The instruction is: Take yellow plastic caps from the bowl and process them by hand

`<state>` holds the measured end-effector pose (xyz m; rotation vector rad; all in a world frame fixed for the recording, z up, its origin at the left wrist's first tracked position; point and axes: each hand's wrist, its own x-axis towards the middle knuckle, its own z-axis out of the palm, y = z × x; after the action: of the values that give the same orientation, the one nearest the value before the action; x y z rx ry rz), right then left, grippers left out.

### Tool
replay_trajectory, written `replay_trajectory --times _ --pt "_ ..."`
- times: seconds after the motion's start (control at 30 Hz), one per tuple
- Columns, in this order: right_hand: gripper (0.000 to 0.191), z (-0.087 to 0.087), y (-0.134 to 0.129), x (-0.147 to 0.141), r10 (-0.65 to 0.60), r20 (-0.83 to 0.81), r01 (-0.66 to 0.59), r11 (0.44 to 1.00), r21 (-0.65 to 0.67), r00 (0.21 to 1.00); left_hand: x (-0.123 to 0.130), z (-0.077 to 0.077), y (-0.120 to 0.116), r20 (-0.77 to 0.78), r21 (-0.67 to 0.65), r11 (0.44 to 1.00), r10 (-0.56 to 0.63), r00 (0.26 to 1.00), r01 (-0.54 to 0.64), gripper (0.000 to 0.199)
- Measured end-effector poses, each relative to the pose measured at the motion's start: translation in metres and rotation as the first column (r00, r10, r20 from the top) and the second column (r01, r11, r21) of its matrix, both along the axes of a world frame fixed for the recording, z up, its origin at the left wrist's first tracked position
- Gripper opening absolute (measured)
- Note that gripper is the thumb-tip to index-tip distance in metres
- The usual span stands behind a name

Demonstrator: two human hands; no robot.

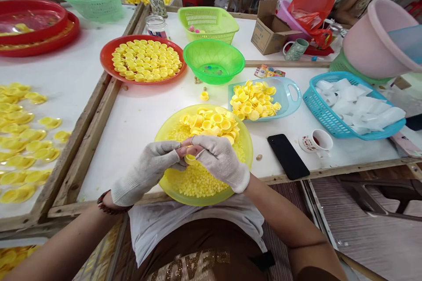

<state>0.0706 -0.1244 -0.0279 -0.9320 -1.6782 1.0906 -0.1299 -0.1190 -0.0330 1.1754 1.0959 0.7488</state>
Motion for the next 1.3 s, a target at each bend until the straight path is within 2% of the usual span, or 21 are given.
replay_trajectory --times 0.2,0.3,0.4,0.47,0.53,0.57,0.63,0.7,0.73,0.8,0.87,0.97,1.07,1.13,1.2,1.27,1.3 --pt "0.034 -0.003 -0.003 0.004 -0.094 0.010 0.095 0.991 -0.099 0.995 -0.004 0.002 -0.004 0.043 -0.004 0.999 0.050 0.998 -0.050 0.032" --pt "0.029 -0.004 -0.010 0.009 -0.124 0.116 0.137 0.985 -0.103 0.985 -0.017 0.005 -0.011 0.079 -0.030 0.992 0.124 0.989 -0.122 0.032" --pt "0.024 -0.010 -0.012 0.019 -0.158 0.332 0.159 0.987 0.024 0.930 -0.050 0.008 -0.017 0.024 0.020 0.976 0.216 0.976 -0.217 0.032" --pt "0.020 -0.019 -0.009 0.027 -0.158 0.429 0.097 0.982 0.160 0.890 -0.085 0.011 -0.024 -0.110 0.078 0.948 0.317 0.942 -0.310 0.032" --pt "0.017 -0.029 -0.006 0.032 -0.130 0.486 -0.001 0.965 0.261 0.864 -0.126 0.013 -0.035 -0.357 0.179 0.906 0.424 0.832 -0.384 0.031" --pt "0.016 -0.034 -0.005 0.035 -0.116 0.508 -0.045 0.955 0.293 0.853 -0.148 0.013 -0.042 -0.502 0.248 0.887 0.461 0.731 -0.389 0.030" --pt "0.014 -0.040 -0.004 0.037 -0.109 0.545 -0.096 0.937 0.335 0.832 -0.191 0.011 -0.056 -0.749 0.355 0.876 0.475 0.462 -0.326 0.029" --pt "0.014 -0.042 -0.004 0.037 -0.118 0.573 -0.120 0.925 0.361 0.811 -0.229 0.005 -0.067 -0.885 0.361 0.895 0.418 0.205 -0.263 0.028" --pt "0.014 -0.042 -0.003 0.037 -0.119 0.584 -0.132 0.920 0.369 0.803 -0.245 0.001 -0.072 -0.922 0.332 0.907 0.370 0.112 -0.261 0.028" --pt "0.014 -0.042 -0.003 0.035 -0.112 0.601 -0.157 0.913 0.376 0.791 -0.269 -0.009 -0.077 -0.960 0.271 0.916 0.280 -0.014 -0.296 0.028" --pt "0.014 -0.040 -0.002 0.034 -0.105 0.618 -0.179 0.907 0.380 0.779 -0.283 -0.019 -0.079 -0.978 0.210 0.918 0.198 -0.071 -0.337 0.028" --pt "0.012 -0.039 -0.003 0.032 -0.109 0.633 -0.199 0.896 0.397 0.767 -0.288 -0.029 -0.079 -0.991 0.134 0.920 0.118 -0.065 -0.369 0.026" --pt "0.010 -0.040 -0.004 0.033 -0.111 0.626 -0.210 0.885 0.416 0.772 -0.282 -0.031 -0.080 -0.992 0.121 0.909 0.102 -0.068 -0.399 0.033" --pt "0.014 -0.042 -0.006 0.035 -0.110 0.632 -0.225 0.877 0.425 0.767 -0.277 -0.032 -0.081 -0.968 0.249 0.883 0.210 -0.140 -0.399 0.045" --pt "0.017 -0.045 -0.007 0.037 -0.112 0.643 -0.241 0.867 0.436 0.758 -0.274 -0.037 -0.081 -0.900 0.432 0.851 0.388 -0.197 -0.300 0.056" --pt "0.015 -0.049 -0.008 0.040 -0.117 0.652 -0.253 0.859 0.445 0.749 -0.275 -0.047 -0.077 -0.856 0.510 0.848 0.482 -0.186 -0.148 0.062" --pt "0.014 -0.051 -0.008 0.041 -0.120 0.655 -0.258 0.855 0.450 0.746 -0.279 -0.053 -0.074 -0.871 0.480 0.872 0.461 -0.167 -0.094 0.063"
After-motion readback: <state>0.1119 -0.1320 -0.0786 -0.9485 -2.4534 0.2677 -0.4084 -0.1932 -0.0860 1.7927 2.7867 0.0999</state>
